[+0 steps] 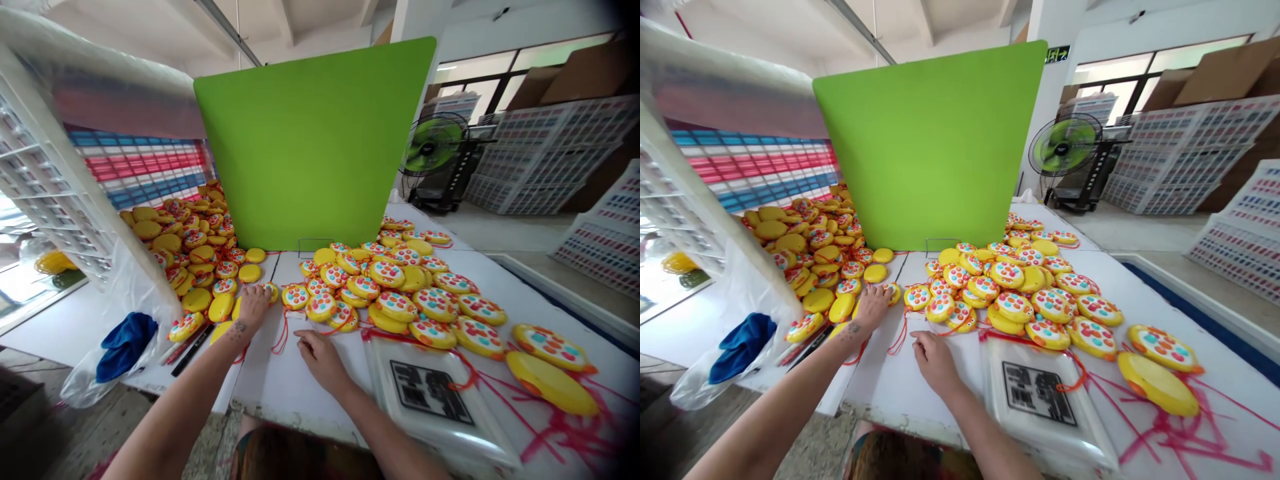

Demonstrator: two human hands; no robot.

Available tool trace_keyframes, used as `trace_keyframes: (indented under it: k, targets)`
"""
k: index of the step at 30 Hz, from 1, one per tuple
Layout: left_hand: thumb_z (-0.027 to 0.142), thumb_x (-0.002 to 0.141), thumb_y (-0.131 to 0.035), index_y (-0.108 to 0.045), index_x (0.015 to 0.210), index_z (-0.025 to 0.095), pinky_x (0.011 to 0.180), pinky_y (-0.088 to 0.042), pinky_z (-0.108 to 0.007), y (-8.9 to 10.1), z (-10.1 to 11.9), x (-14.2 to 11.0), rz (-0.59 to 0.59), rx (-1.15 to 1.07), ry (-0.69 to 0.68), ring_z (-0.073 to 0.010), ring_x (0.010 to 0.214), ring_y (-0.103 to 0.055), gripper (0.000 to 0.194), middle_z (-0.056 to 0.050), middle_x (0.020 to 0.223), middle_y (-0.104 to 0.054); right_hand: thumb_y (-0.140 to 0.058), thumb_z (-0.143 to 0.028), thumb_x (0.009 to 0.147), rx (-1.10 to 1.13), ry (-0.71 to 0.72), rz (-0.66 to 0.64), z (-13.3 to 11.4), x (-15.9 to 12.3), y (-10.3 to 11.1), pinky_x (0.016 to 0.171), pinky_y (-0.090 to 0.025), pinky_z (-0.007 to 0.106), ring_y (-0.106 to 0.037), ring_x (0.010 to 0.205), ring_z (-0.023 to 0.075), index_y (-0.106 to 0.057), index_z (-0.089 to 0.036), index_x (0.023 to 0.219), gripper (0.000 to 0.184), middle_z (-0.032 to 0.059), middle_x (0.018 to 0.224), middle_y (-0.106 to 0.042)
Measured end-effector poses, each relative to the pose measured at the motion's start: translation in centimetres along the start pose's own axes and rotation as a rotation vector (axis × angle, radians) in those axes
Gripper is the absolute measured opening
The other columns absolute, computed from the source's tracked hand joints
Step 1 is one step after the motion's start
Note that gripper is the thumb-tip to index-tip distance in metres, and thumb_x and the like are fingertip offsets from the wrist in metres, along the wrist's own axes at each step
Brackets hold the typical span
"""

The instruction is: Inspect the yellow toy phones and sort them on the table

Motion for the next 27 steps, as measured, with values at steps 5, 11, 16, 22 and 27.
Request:
trace_keyframes:
  k: [5,11,16,22,27]
  targets:
    - [0.01,0.087,-0.036,-0.049,0.12,0.02,0.104,-0.022,-0.053,1.2,0.2,-3.2,0.048,-0.008,-0.092,-0.026,0.105,-0.051,0.038,-0.012,0.112,-0.058,-0.045,-0.018,0.082,0.002,0.002,0.024,0.2,0.0,-0.1,0.08,-0.051,0.039,-0.061,0.089,0.022,-0.057,-0.018,0.113,0.033,0.0097,0.098,-0.065]
    - [0.013,0.078,-0.052,-0.052,0.111,0.02,0.094,-0.039,-0.042,2.3,2.0,-7.5,0.2,-0.607,0.003,-0.024,0.103,-0.052,0.034,-0.008,0.106,-0.059,-0.057,-0.014,0.073,-0.045,0.108,0.034,-0.1,-0.2,-0.4,0.102,-0.04,0.046,-0.044,0.123,0.0257,-0.03,-0.023,0.14,0.073,0.0115,0.133,-0.047]
    - [0.037,0.08,-0.056,-0.051,0.104,0.017,0.07,-0.05,-0.031,0.9,5.6,-10.2,0.119,-1.456,0.272,-0.0191,0.08,-0.059,0.031,-0.007,0.092,-0.063,-0.062,-0.012,0.07,-0.092,0.129,-0.012,-0.4,-0.5,-0.6,0.108,-0.031,0.048,-0.025,0.136,0.0266,-0.005,-0.026,0.146,0.096,0.0113,0.148,-0.026]
    - [0.049,0.089,-0.041,-0.056,0.113,0.014,0.083,-0.049,-0.033,0.4,6.9,-11.1,0.165,-1.866,0.334,-0.022,0.1,-0.059,0.045,-0.011,0.112,-0.063,-0.058,-0.015,0.077,-0.168,0.246,-0.03,-2.4,-1.0,0.2,0.111,-0.025,0.048,-0.018,0.138,0.0287,-0.023,-0.024,0.143,0.075,0.0111,0.15,-0.017]
    - [0.059,0.088,-0.031,-0.054,0.118,0.012,0.087,-0.049,-0.039,-1.3,6.4,-11.0,0.195,-2.12,0.384,-0.0252,0.105,-0.059,0.06,-0.016,0.118,-0.06,-0.051,-0.034,0.085,0.174,0.021,0.053,-2.5,-0.9,1.3,0.089,-0.048,0.039,-0.056,0.103,0.0247,-0.048,-0.019,0.121,0.039,0.0107,0.114,-0.058]
Point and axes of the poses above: each hand's wrist, its own x-axis towards the middle knuckle, its own y-axis out of the back of the hand, z = x × y, the point moved 3 cm from there along x, towards the middle knuckle
